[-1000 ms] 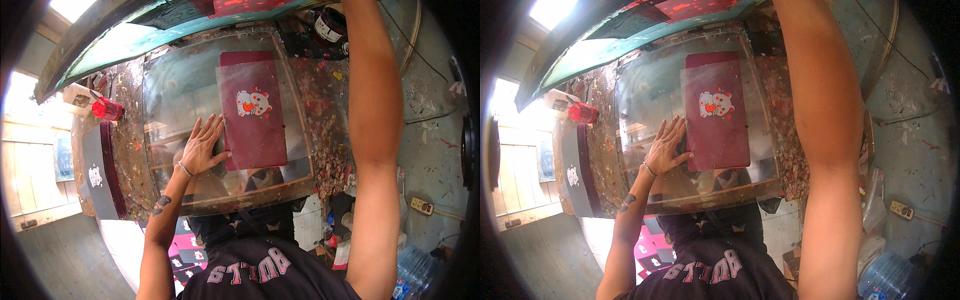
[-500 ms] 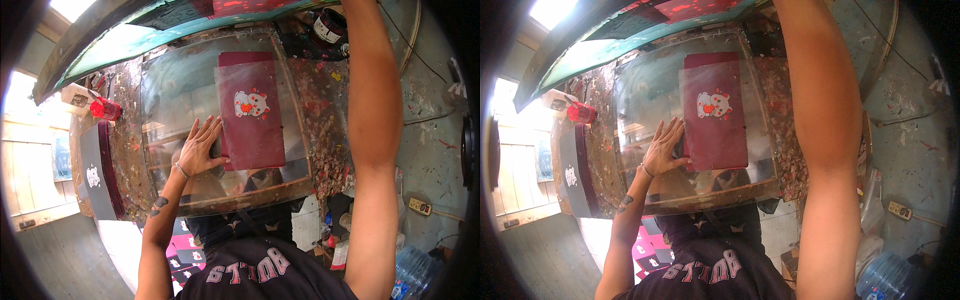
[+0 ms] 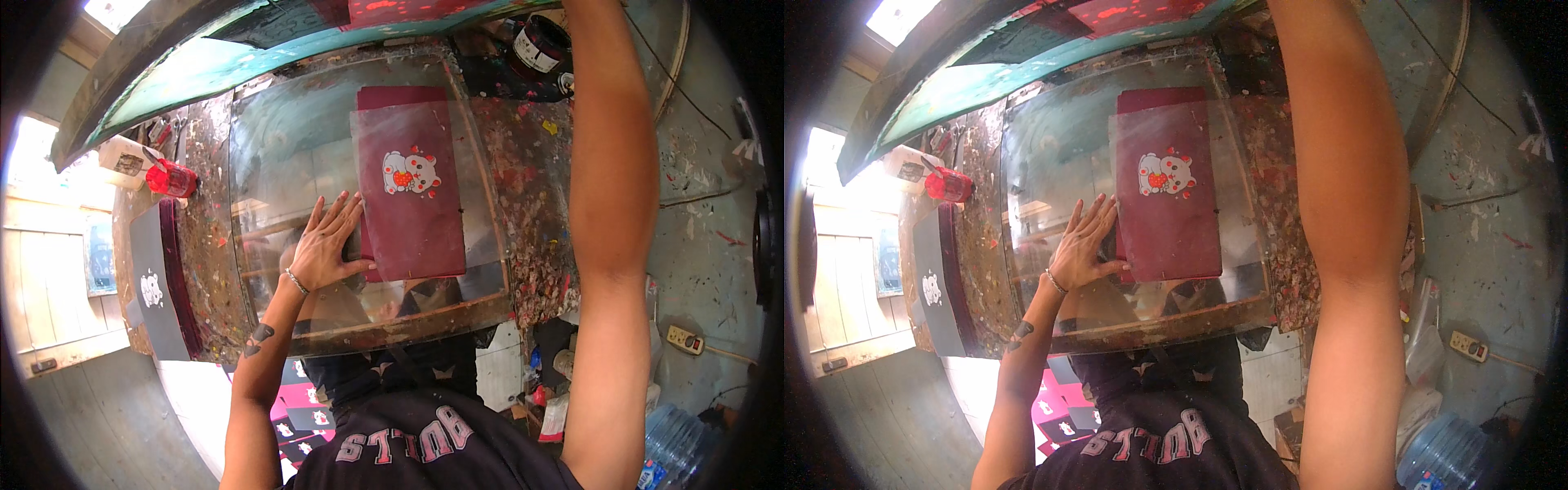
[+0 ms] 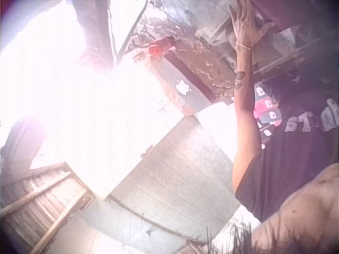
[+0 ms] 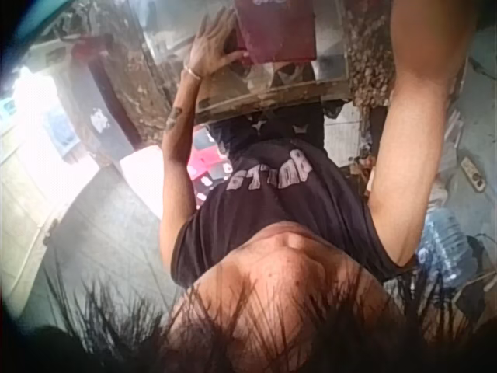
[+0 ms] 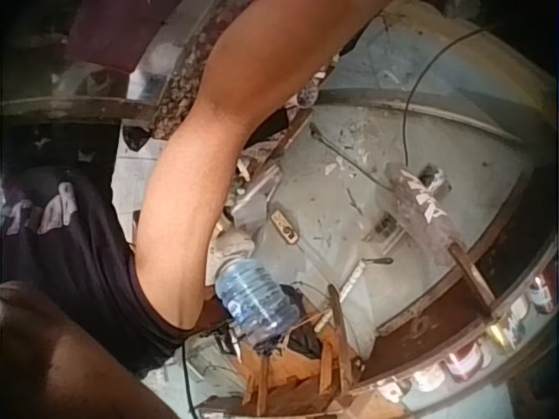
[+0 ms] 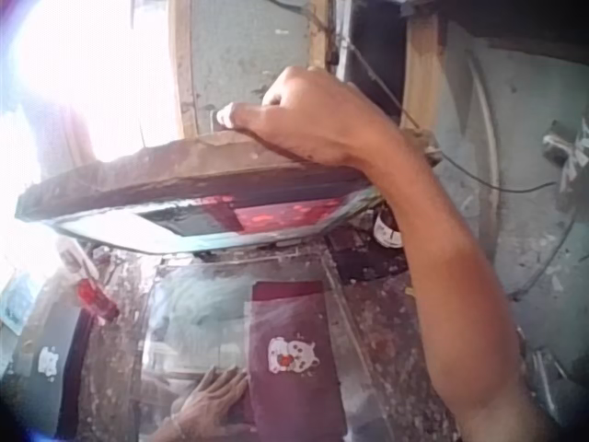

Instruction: The person performs screen printing on rectangular cards using a squeegee to apply red ink through a mesh screen. They repeatedly place cards under the screen, pull ink across, and stack the printed cards on the floor.

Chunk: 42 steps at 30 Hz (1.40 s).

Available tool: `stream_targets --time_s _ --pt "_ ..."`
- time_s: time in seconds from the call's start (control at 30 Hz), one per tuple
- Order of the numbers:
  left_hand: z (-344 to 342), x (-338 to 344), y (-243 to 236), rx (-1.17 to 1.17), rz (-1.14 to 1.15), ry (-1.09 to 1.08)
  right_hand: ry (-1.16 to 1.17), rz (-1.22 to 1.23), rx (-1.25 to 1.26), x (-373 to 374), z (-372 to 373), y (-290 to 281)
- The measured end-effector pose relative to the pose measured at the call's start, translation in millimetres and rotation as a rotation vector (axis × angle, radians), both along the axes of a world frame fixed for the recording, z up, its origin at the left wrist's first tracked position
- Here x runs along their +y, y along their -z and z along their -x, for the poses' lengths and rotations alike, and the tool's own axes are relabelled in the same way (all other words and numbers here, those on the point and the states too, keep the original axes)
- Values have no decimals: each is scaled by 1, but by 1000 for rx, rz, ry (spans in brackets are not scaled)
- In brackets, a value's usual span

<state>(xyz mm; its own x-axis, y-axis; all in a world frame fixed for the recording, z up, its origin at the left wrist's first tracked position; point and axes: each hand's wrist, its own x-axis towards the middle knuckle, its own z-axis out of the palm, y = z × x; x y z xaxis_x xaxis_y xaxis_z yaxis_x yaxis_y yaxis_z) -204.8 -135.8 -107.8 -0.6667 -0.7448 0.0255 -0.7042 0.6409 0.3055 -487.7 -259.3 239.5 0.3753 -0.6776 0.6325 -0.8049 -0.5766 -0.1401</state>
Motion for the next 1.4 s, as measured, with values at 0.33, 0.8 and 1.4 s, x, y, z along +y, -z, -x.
stream_targets --time_s 0.33,0.8,1.4 --pt "2 3 1 6 13 -19 -73 -12 -4 0 4 0" --pt "3 5 2 8 35 -36 75 -40 -34 3 -8 1" --pt "4 6 -1 26 23 -27 90 -16 -39 -3 -7 5"
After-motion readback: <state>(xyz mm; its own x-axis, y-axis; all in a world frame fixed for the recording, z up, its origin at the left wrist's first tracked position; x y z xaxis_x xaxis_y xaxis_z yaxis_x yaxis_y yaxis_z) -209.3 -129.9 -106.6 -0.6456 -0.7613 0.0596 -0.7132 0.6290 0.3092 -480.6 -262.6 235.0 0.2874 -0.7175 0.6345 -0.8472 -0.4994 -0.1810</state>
